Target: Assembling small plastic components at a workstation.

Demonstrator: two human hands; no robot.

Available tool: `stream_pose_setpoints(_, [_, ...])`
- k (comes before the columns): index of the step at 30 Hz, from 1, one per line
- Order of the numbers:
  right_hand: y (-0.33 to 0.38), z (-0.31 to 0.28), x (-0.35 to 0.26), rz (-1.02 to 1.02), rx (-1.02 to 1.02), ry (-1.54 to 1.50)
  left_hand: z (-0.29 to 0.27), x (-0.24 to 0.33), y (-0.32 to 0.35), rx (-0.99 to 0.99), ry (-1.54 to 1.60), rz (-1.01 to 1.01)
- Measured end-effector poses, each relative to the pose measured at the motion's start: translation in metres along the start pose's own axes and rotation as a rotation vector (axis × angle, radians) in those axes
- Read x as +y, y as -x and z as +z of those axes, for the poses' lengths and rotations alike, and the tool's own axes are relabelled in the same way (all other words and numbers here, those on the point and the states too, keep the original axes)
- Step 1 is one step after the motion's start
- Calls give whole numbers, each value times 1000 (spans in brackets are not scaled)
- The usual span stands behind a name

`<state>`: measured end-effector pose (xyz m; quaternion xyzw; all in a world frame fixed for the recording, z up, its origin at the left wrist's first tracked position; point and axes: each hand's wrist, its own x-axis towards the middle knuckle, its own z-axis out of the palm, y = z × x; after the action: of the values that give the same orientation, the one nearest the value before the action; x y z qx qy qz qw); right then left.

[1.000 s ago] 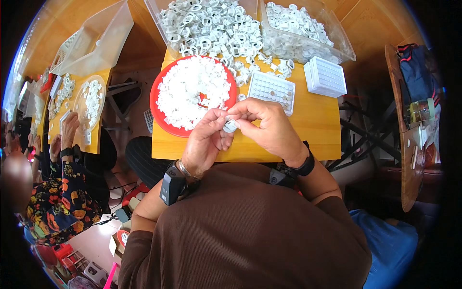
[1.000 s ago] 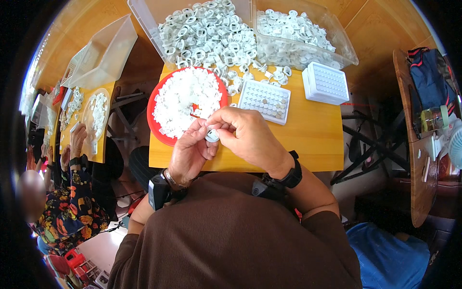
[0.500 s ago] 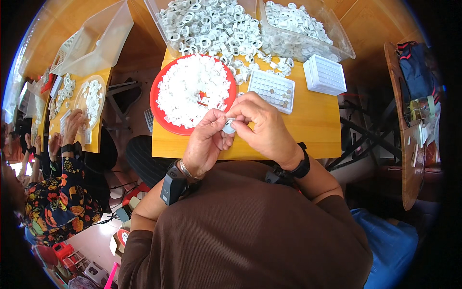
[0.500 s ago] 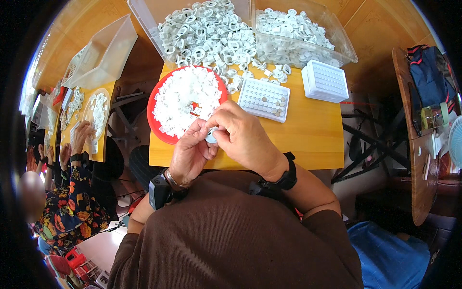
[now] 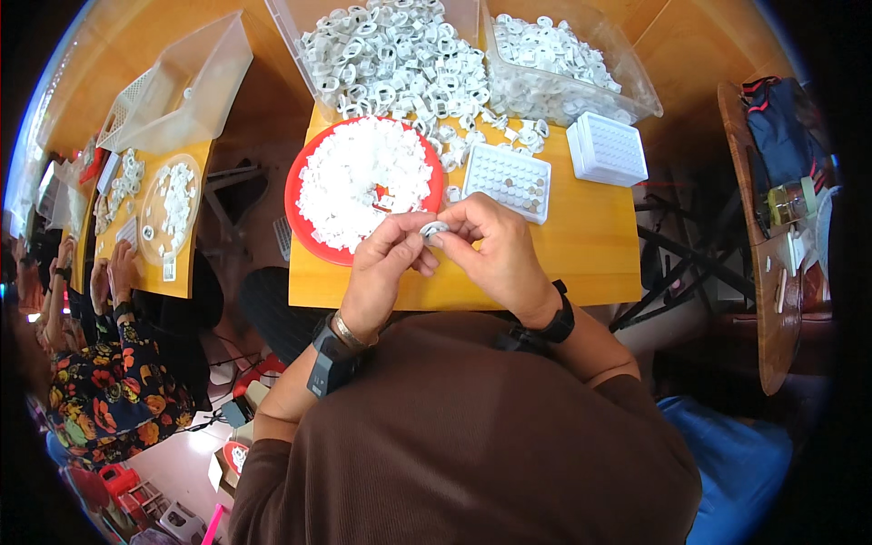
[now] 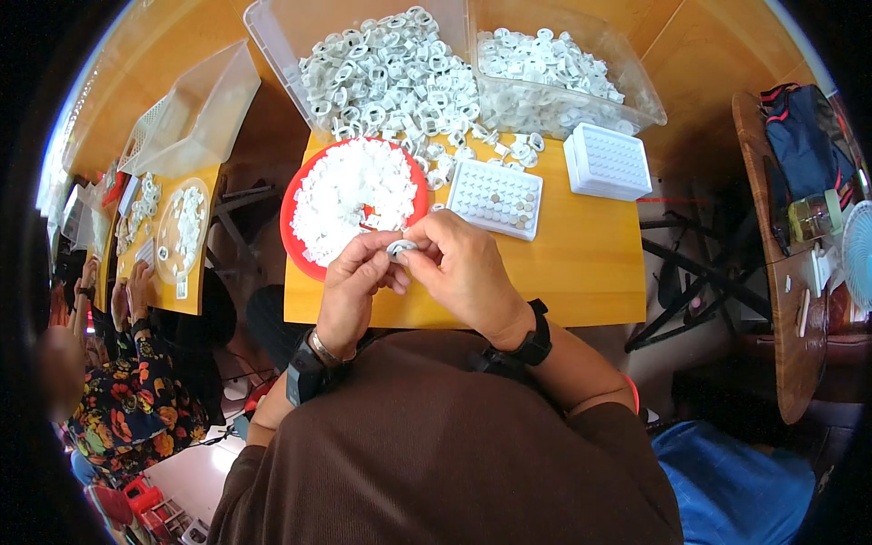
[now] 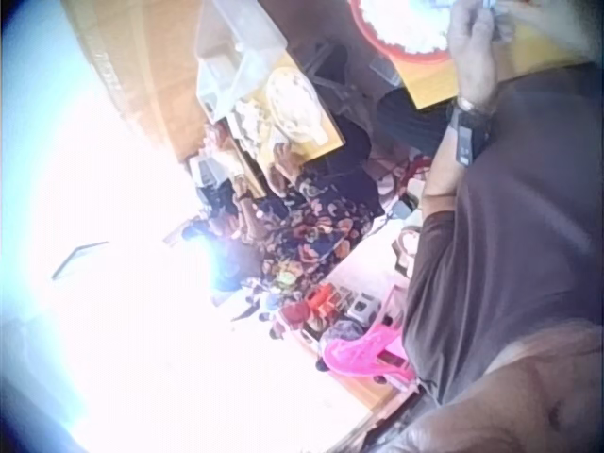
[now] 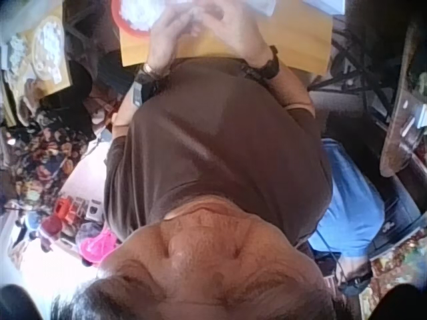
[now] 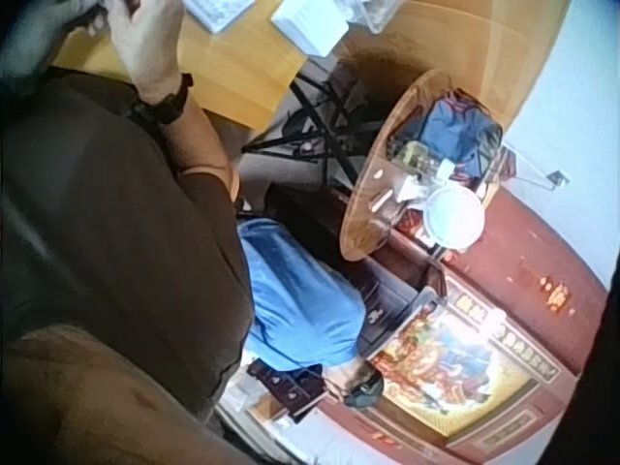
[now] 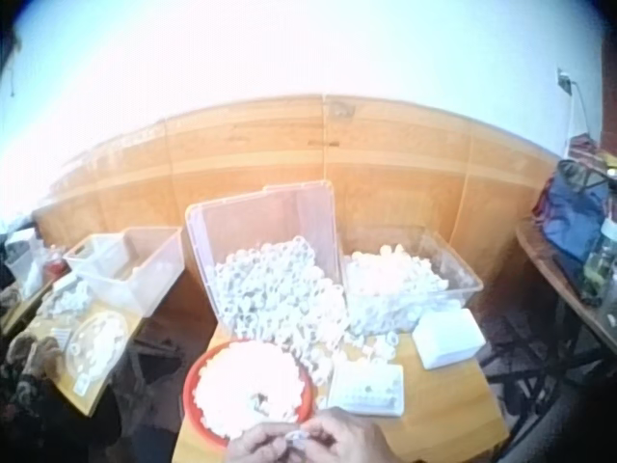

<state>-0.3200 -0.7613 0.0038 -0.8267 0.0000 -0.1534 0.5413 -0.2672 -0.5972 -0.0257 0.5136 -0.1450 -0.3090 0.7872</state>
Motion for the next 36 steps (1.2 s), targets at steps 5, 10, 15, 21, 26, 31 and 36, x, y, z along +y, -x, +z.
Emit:
stream_pose_setpoints(5, [0, -1, 4, -75, 34, 95, 1, -1, 2, -64, -123, 32])
stream_pose_setpoints(10, [2, -2, 5, -77, 48, 116, 2, 0, 3, -81, -160, 12])
stream_pose_setpoints(15, [-4, -9, 9, 41, -72, 15, 2, -2, 1, -58, -164, -29])
stream_pose_setpoints(21, [-7, -5, 23, 233, -132, -213, -2, -6, 0, -40, 111, -189])
stream_pose_setpoints(26, [-5, -4, 12, 95, -94, 51, -4, -3, 0, -80, 60, -170])
stream_pose_setpoints(31, [-3, 0, 16, -244, -38, 486, -2, -3, 1, -119, -88, -141])
stream_pose_setpoints(36, [1, 3, 12, -244, -90, 554, 3, -2, 3, -120, -150, -162])
